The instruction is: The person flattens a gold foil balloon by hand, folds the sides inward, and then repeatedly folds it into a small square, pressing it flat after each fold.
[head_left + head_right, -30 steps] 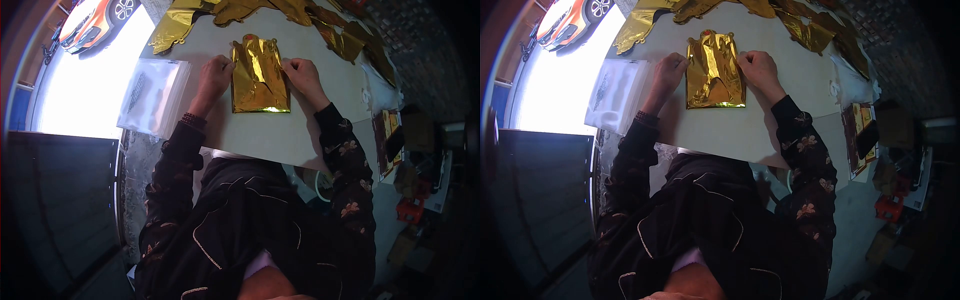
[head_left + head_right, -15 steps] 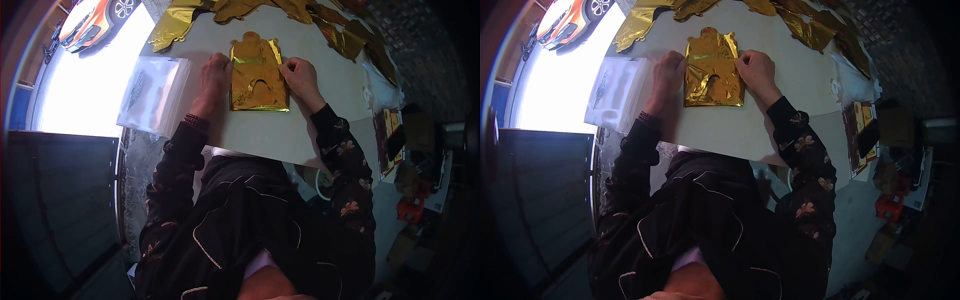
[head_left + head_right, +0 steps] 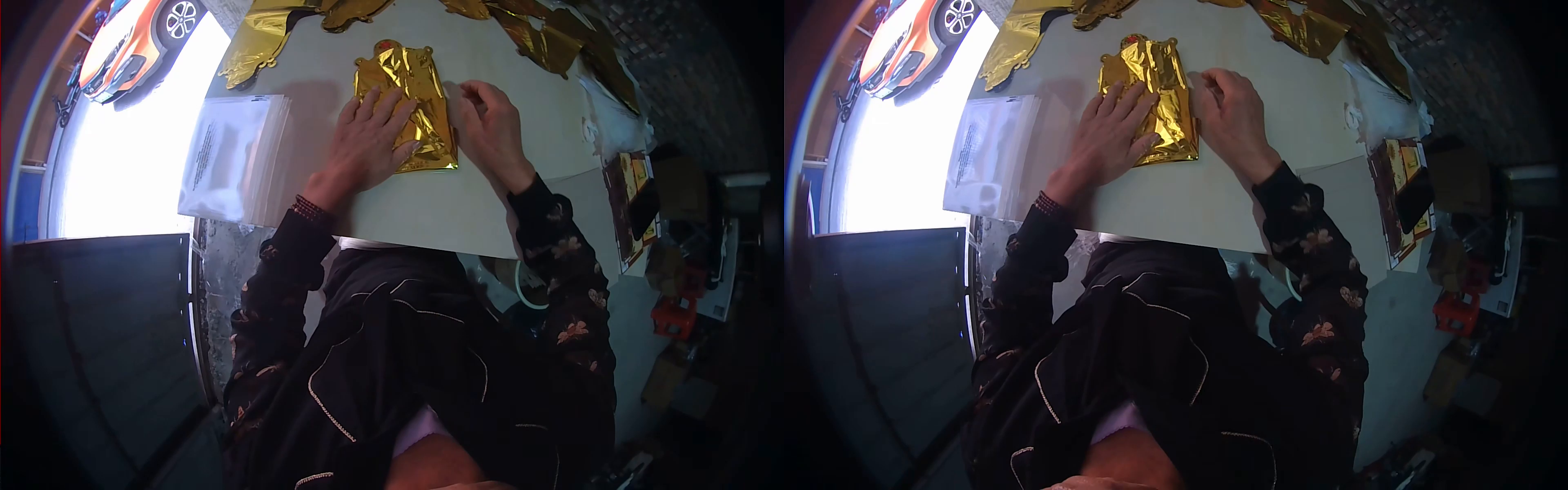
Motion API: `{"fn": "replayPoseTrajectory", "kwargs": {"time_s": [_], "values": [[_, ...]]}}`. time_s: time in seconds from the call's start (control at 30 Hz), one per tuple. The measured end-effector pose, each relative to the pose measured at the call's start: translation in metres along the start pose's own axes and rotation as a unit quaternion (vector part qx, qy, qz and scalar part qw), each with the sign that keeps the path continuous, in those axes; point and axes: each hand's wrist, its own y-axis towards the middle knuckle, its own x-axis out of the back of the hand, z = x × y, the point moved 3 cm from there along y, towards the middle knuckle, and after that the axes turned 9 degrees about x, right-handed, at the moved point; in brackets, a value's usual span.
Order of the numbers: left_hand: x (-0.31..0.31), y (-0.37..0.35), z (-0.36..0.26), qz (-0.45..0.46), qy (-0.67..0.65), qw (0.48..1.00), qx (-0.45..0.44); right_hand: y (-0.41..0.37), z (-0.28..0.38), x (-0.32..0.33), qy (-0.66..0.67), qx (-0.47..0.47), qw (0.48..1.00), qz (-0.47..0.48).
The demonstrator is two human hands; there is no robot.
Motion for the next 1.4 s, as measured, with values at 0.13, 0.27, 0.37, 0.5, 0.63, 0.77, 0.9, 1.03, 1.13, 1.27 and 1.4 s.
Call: {"fn": "replayPoseTrajectory", "kwargs": {"time_s": [0.13,0.27,0.37,0.5,0.63,0.77,0.9,1.03,1.13,1.27,1.4], "values": [[0.004,-0.001,-0.002,-0.005,0.002,1.0,-0.006,-0.034,0.02,0.031,0.079,-0.182,0.975,0.096],[0.005,-0.002,-0.003,0.001,-0.008,1.0,-0.006,-0.043,0.034,0.038,0.153,-0.226,0.946,0.173],[0.006,-0.003,-0.003,0.0,-0.023,1.0,-0.001,-0.042,0.033,0.026,0.22,-0.251,0.922,0.197],[0.011,-0.004,-0.005,-0.01,-0.033,0.999,0.0,-0.052,0.012,0.005,0.309,-0.347,0.868,0.176],[0.012,-0.003,-0.007,-0.009,-0.02,1.0,-0.007,-0.045,0.016,0.002,0.392,-0.437,0.797,0.139],[0.012,-0.004,-0.007,-0.01,-0.024,1.0,-0.011,-0.032,0.022,0.008,0.384,-0.475,0.77,0.185],[0.01,-0.004,-0.006,-0.003,-0.026,1.0,-0.012,-0.035,0.0,0.004,0.41,-0.504,0.724,0.231],[0.011,-0.002,-0.008,0.011,-0.019,1.0,-0.011,-0.034,-0.01,-0.001,0.261,-0.383,0.845,0.268],[0.013,-0.002,-0.009,0.015,-0.02,1.0,-0.004,-0.024,0.004,0.011,0.126,-0.267,0.918,0.267],[0.013,-0.003,-0.009,0.007,-0.021,1.0,-0.006,-0.008,0.03,0.018,0.024,-0.193,0.961,0.195],[0.009,-0.001,-0.007,-0.001,-0.019,1.0,-0.009,-0.003,0.038,-0.01,-0.007,0.067,0.984,0.162]]}}
